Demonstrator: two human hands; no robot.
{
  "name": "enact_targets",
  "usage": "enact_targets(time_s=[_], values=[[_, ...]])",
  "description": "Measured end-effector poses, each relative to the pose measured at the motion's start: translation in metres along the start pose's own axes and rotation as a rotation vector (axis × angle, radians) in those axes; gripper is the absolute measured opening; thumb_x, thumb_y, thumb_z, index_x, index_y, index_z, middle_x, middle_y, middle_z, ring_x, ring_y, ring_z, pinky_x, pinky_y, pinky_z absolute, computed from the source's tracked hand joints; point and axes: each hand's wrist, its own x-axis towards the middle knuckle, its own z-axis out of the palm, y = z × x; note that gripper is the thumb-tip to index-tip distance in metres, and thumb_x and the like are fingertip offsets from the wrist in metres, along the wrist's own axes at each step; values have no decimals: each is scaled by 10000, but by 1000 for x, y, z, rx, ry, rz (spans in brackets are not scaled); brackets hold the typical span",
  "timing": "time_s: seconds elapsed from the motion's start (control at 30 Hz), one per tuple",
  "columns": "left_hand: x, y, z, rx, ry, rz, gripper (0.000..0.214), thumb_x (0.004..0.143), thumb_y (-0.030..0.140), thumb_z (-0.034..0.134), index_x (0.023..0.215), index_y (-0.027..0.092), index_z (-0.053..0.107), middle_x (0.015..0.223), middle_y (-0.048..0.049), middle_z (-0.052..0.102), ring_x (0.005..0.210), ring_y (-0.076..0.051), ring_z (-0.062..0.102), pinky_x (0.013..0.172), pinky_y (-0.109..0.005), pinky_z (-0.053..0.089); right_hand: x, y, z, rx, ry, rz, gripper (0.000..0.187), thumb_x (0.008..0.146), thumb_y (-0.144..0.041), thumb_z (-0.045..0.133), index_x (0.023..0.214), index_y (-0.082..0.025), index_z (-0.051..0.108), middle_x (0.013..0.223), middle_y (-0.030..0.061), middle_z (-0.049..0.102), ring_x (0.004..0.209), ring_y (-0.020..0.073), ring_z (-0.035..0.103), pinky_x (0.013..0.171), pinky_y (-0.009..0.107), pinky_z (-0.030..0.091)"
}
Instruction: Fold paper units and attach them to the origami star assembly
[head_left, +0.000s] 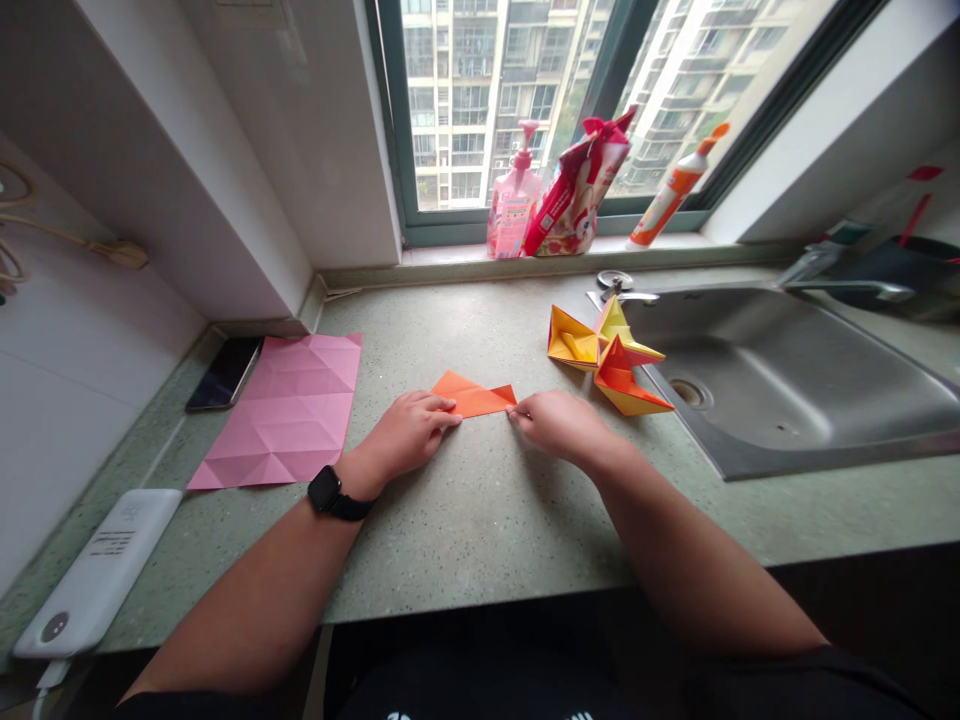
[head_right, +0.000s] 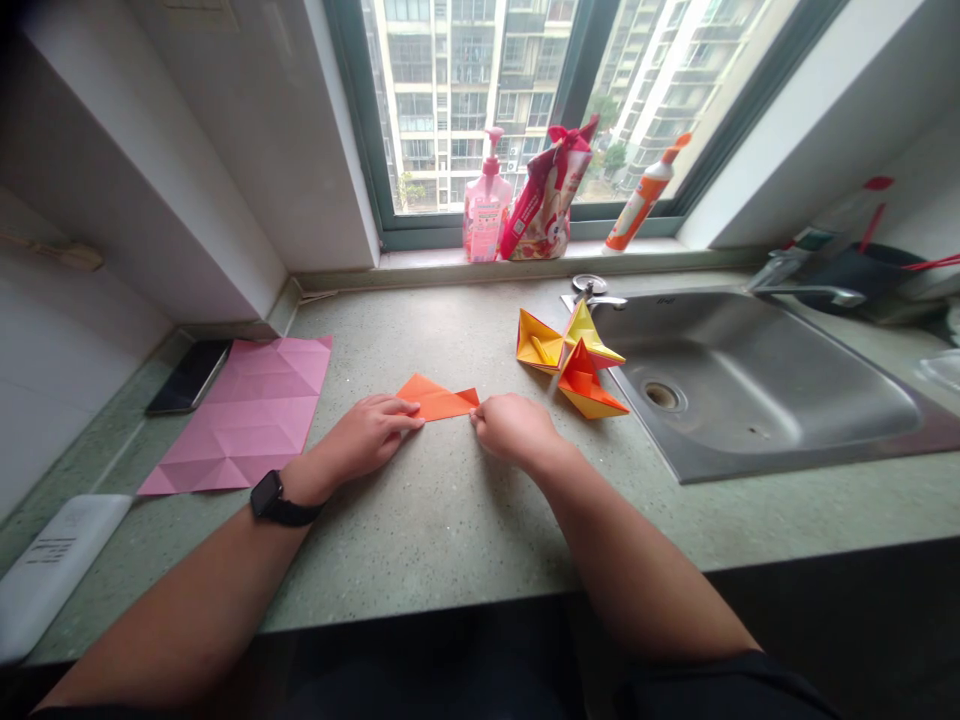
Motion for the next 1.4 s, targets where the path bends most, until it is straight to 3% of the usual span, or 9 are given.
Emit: enact_targets(time_s=[0.27, 0.4, 0.5, 0.63, 0.73, 0.93, 1.1, 1.23, 1.4], values=[[0, -2, 1, -12, -3, 5, 288, 1029, 124, 647, 1180, 267, 847, 1324, -83, 795, 1209, -275, 739, 1106, -511, 575, 5, 12, -5, 13, 68, 62, 319, 1008, -313, 640, 770, -253, 843, 912, 133, 830, 805, 284, 743, 626, 354, 459], [0, 0, 0, -4, -32, 5, 332, 1038, 115, 613, 1236, 275, 827, 1385, -84, 774, 1257, -280, 731, 1148, -536, 547, 12, 15, -7, 55, 307, 116, 356, 1067, -332, 550, 878, -238, 837, 963, 116, 822, 878, 280, 731, 673, 350, 456], [-1, 0, 1, 13, -51, -11, 355, 1053, 128, 589, 1287, 287, 803, 1463, -78, 739, 1336, -285, 698, 1223, -585, 480, 11, 10, -2, 152, 445, -79, 347, 1102, -329, 518, 987, -240, 833, 1028, 91, 815, 925, 252, 721, 753, 340, 483], [-2, -2, 4, 7, -64, -26, 362, 1072, 149, 565, 1315, 303, 785, 1519, -62, 708, 1381, -265, 673, 1289, -630, 386, 8, -9, 18, 224, 392, -428, 257, 1077, -253, 595, 1168, -234, 835, 1131, 101, 798, 1034, 252, 711, 935, 369, 523], [-1, -2, 5, 4, -66, -34, 357, 1075, 154, 556, 1315, 292, 781, 1514, -70, 711, 1383, -263, 667, 1299, -646, 358, 9, -22, 34, 225, 307, -540, 253, 1057, -222, 637, 1219, -247, 830, 1165, 100, 781, 1075, 255, 698, 993, 397, 529], [-2, 3, 1, 79, -62, -73, 296, 1067, 171, 585, 1203, 290, 819, 1450, -69, 736, 1414, -306, 619, 1305, -696, 319, 15, -27, 43, 204, 245, -538, 243, 1058, -236, 648, 1188, -259, 852, 1190, 109, 752, 1096, 256, 684, 1011, 415, 537], [-7, 10, -9, 194, -66, -214, 218, 1050, 272, 659, 1111, 290, 868, 1579, -103, 636, 1550, -418, 474, 1287, -778, 280, 15, -26, 40, 205, 233, -531, 246, 1070, -258, 637, 1174, -262, 860, 1179, 109, 745, 1080, 253, 681, 997, 415, 543], [-10, 20, -25, 235, -136, -356, 225, 1057, 337, 666, 1115, 322, 883, 1661, -74, 567, 1596, -411, 420, 1323, -727, 258, 15, -25, 41, 207, 233, -531, 228, 1056, -256, 660, 1160, -257, 863, 1183, 115, 739, 1076, 261, 686, 983, 423, 545], [-12, 25, -41, 293, -238, -477, 273, 1077, 374, 630, 1124, 313, 892, 1641, -106, 584, 1578, -435, 437, 1275, -689, 345, 17, -23, 44, 224, 237, -531, 211, 1049, -245, 671, 1129, -269, 865, 1184, 110, 737, 1068, 259, 690, 963, 420, 548]])
